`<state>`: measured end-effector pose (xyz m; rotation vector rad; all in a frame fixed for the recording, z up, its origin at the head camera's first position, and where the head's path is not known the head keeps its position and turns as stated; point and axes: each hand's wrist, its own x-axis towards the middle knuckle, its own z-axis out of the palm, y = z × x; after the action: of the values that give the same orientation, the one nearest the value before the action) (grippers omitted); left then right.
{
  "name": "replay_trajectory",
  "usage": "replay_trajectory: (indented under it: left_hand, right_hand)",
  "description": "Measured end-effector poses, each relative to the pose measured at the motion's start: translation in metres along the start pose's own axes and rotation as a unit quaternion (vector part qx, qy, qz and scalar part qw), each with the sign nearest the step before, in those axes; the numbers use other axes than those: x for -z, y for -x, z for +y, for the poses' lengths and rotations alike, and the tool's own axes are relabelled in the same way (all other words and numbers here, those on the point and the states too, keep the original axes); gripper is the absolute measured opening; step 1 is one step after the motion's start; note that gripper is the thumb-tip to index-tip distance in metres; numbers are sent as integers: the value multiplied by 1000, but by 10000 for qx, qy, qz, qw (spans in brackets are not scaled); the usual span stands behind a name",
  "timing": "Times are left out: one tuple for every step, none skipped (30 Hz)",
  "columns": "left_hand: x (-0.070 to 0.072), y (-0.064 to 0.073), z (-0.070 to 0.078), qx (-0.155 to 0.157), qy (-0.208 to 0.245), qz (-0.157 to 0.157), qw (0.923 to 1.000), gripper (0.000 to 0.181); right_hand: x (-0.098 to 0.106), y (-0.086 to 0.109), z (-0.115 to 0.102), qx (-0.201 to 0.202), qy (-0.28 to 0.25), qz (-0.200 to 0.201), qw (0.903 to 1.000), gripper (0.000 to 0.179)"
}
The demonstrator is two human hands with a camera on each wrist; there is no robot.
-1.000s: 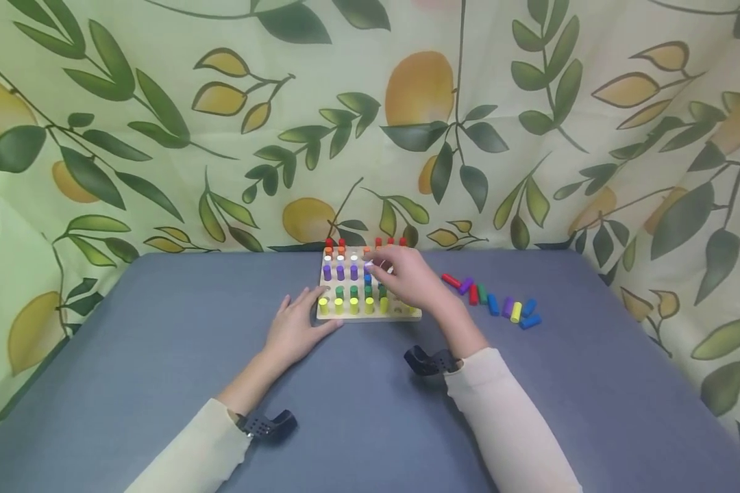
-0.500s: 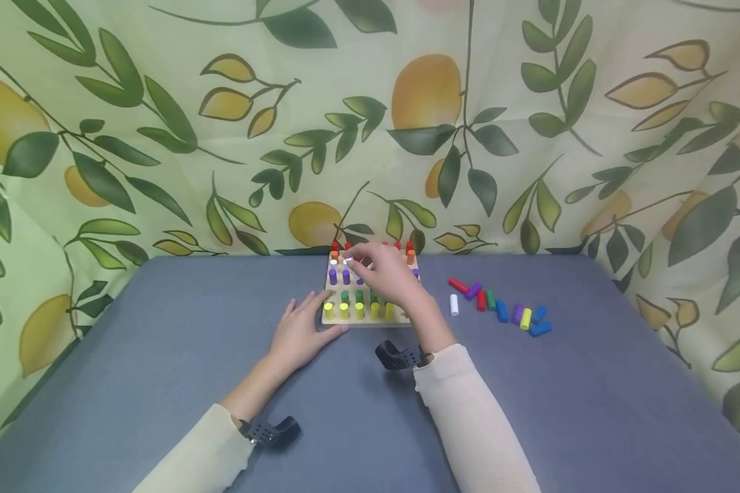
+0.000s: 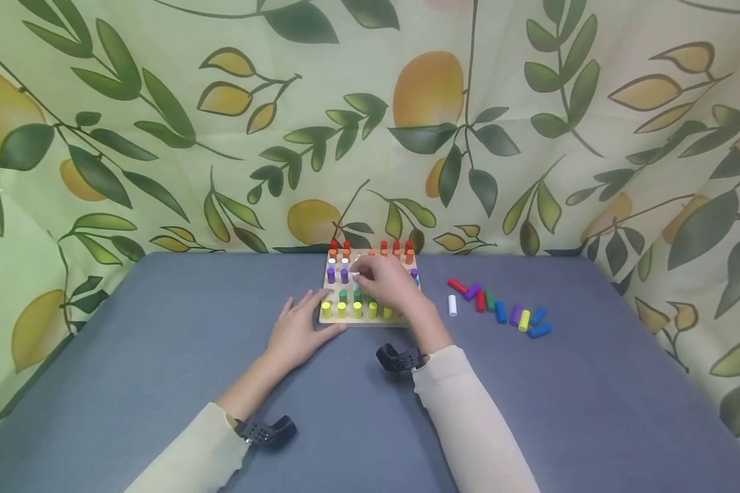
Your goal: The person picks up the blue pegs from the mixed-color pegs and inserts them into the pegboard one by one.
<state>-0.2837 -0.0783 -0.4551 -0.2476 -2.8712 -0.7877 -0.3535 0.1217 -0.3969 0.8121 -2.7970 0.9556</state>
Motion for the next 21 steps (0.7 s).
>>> replay_trajectory:
  left_hand:
    - [1, 0, 0, -1, 1, 1, 10000, 79]
    - [1, 0, 0, 1, 4, -4, 10000, 79]
    - [1, 0, 0, 3, -1, -14, 10000, 79]
    - [2, 0, 0, 2, -1, -21, 10000, 79]
    - [2, 0, 0, 3, 2, -22, 10000, 79]
    - [2, 0, 0, 7, 6, -22, 10000, 79]
    - [2, 0, 0, 11, 11, -28, 10000, 79]
    - [2, 0, 1, 22, 11, -33, 10000, 79]
    - [2, 0, 1, 28, 9, -34, 10000, 79]
    - [1, 0, 1, 36, 14, -37, 10000, 79]
    - [1, 0, 1, 44, 20, -39, 10000, 79]
    - [1, 0, 1, 55, 24, -46, 10000, 79]
    - [1, 0, 1, 64, 27, -53, 10000, 79]
    - [1, 0, 1, 70, 28, -57, 10000, 79]
    - [1, 0, 1, 77, 36, -62, 9999, 79]
    - [1, 0, 1, 83, 41, -66, 9999, 79]
    - [1, 1, 1, 88, 43, -67, 9999, 79]
    - [1, 1, 1, 92, 46, -69, 9999, 79]
    - [1, 1, 1, 89, 52, -66, 9999, 79]
    - [1, 1, 1, 86, 53, -68, 9999, 79]
    - [2, 1, 1, 85, 59, -71, 9999, 79]
  right_hand:
    - [-1, 0, 1, 15, 9, -36, 10000, 19]
    - [-2, 0, 1, 17, 21, -66, 10000, 19]
    - [-3, -1, 1, 12, 58, -91, 9999, 19]
    - [-3, -1, 1, 4, 95, -109, 9999, 19]
    - [-4, -1, 1, -8, 125, -125, 9998, 19]
    - [-4, -1, 1, -20, 157, -139, 9998, 19]
    - [-5, -1, 2, -29, 183, -140, 9997, 19]
    - [-5, -1, 2, -36, 210, -140, 9997, 19]
    - [-5, -1, 2, -39, 231, -134, 9996, 19]
    - [-5, -1, 2, -43, 232, -128, 9996, 20]
    - [-5, -1, 3, -46, 238, -127, 9996, 20]
    - [-5, -1, 3, -50, 253, -121, 9996, 20]
    - [-5, -1, 3, -59, 268, -117, 9996, 20]
    - [-5, -1, 3, -70, 283, -116, 9995, 20]
    - [-5, -1, 3, -82, 297, -114, 9995, 20]
    - [-5, 0, 3, -88, 320, -108, 9994, 20]
    - [-5, 0, 2, -89, 372, -96, 9992, 20]
    - [-6, -1, 2, -93, 430, -83, 9990, 19]
    - [-6, 0, 2, -84, 499, -73, 9987, 19]
    - [-6, 0, 2, -81, 563, -58, 9984, 19]
    - [-7, 0, 2, -75, 634, -49, 9979, 19]
